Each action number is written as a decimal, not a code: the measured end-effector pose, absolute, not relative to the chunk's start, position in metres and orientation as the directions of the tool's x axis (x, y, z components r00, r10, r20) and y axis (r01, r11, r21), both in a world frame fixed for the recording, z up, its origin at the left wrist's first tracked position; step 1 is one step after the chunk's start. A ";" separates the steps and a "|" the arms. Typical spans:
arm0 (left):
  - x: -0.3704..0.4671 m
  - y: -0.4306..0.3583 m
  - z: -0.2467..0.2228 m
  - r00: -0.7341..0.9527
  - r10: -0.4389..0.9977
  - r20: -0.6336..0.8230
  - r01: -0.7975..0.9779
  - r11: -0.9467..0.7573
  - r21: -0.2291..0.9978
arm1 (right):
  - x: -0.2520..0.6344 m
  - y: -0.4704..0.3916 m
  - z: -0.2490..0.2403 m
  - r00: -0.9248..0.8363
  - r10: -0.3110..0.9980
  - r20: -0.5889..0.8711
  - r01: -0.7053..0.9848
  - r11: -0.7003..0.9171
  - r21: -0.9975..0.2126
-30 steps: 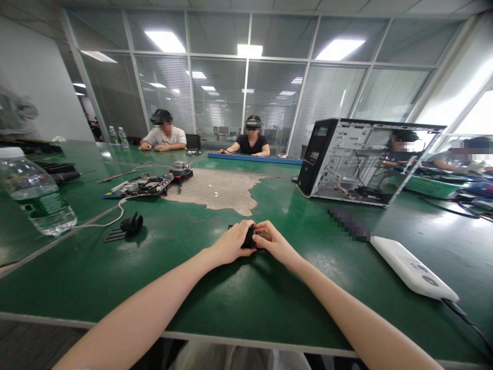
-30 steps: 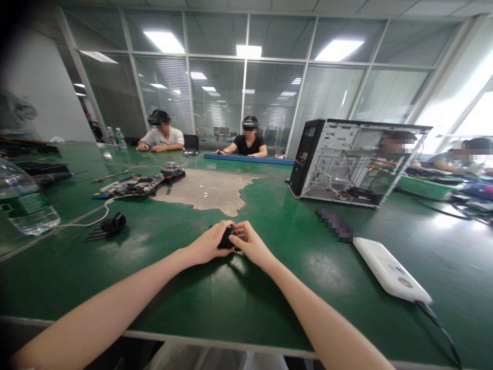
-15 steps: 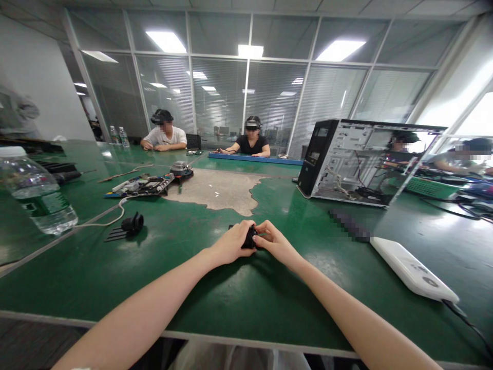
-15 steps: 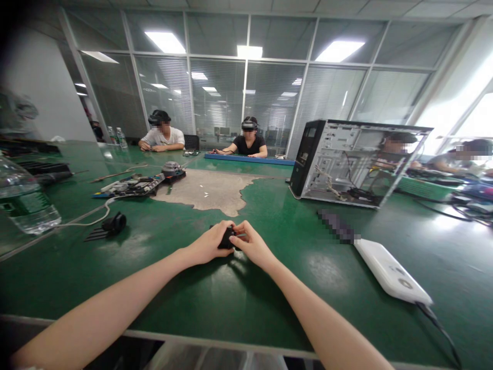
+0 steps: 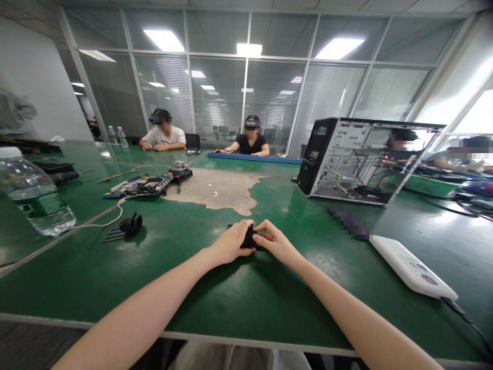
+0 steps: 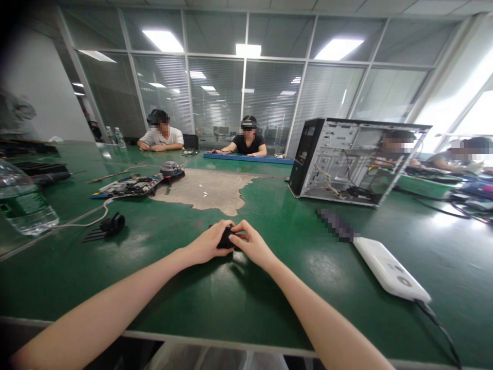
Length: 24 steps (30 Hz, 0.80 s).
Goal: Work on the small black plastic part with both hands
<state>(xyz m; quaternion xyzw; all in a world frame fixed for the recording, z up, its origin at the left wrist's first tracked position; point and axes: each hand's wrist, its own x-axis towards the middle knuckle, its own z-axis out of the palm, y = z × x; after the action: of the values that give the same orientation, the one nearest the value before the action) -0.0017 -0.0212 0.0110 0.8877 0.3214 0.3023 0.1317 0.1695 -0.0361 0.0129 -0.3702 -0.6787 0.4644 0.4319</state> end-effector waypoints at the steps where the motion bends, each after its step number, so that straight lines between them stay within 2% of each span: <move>1: -0.002 -0.021 0.012 0.611 0.651 0.450 0.493 -0.758 0.428 | 0.169 -0.035 0.012 -0.336 0.909 0.246 0.106 0.296 -0.949; 5: -0.002 -0.022 0.013 0.622 0.648 0.440 0.499 -0.761 0.415 | 0.169 -0.030 0.007 -0.290 0.929 0.230 0.116 0.273 -0.955; 8: -0.002 -0.021 0.013 0.623 0.647 0.439 0.506 -0.762 0.405 | 0.170 -0.030 0.005 -0.330 0.924 0.191 0.115 0.241 -0.964; 12: -0.002 -0.021 0.011 0.618 0.659 0.428 0.519 -0.751 0.408 | 0.171 -0.034 0.009 -0.384 0.891 0.243 0.083 0.296 -0.952; 24: -0.001 -0.021 0.012 0.614 0.665 0.425 0.528 -0.746 0.406 | 0.169 -0.030 0.005 -0.293 0.942 0.161 0.134 0.207 -0.969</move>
<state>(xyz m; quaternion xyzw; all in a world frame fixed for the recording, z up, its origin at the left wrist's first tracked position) -0.0015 -0.0213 0.0123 0.8901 0.3351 0.2841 0.1213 0.1687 -0.0296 0.0052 -0.4143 -0.6496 0.4741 0.4263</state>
